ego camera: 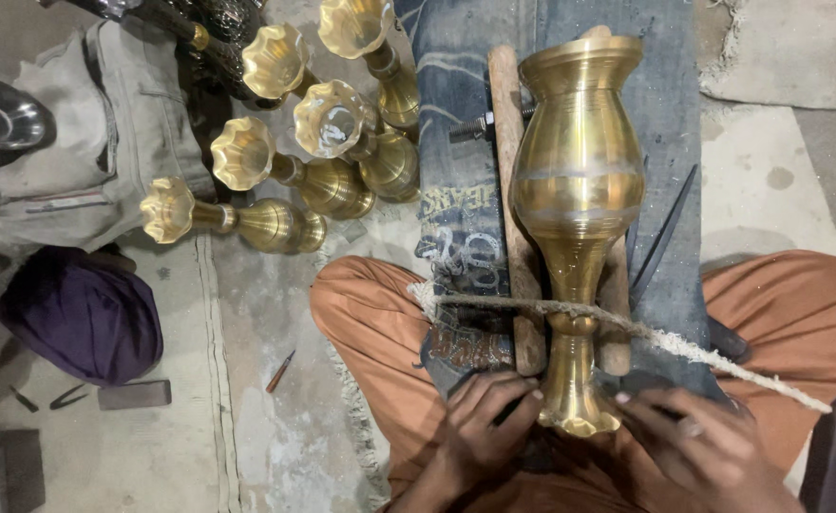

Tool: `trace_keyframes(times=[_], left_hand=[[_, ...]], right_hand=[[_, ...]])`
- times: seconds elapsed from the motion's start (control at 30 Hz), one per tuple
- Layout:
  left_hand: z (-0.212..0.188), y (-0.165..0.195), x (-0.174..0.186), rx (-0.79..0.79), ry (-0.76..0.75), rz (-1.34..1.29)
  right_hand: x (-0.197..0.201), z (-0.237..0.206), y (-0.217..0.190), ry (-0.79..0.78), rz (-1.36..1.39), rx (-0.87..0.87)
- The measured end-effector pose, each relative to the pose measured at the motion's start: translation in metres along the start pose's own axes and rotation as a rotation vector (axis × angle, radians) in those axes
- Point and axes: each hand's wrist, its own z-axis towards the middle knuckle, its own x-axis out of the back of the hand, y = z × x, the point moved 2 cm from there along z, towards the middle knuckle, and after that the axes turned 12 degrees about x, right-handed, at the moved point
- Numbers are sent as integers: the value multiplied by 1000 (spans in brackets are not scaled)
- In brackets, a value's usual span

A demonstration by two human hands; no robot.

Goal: The person sits on the floor with a brass vase lashed by rope to a wooden board and files its surface with a large hand file, steadying the vase with the other hand. They then reposition the rope and use a small hand tool to work the vase's narrow stem, rotating the vase as they go.

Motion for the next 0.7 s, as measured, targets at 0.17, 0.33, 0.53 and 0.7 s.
trace_keyframes(times=[0.17, 0.33, 0.53, 0.7], left_hand=[[-6, -8, -13, -13, 18, 28], [-8, -20, -25, -55, 77, -65], [-9, -19, -23, -29, 102, -96], [-5, -17, -20, -114, 136, 17]], right_hand=[[17, -6, 13, 257, 479, -416], [-1, 10, 9, 435, 760, -257], [-18, 22, -3, 413, 476, -396], [-18, 37, -5, 397, 381, -327]])
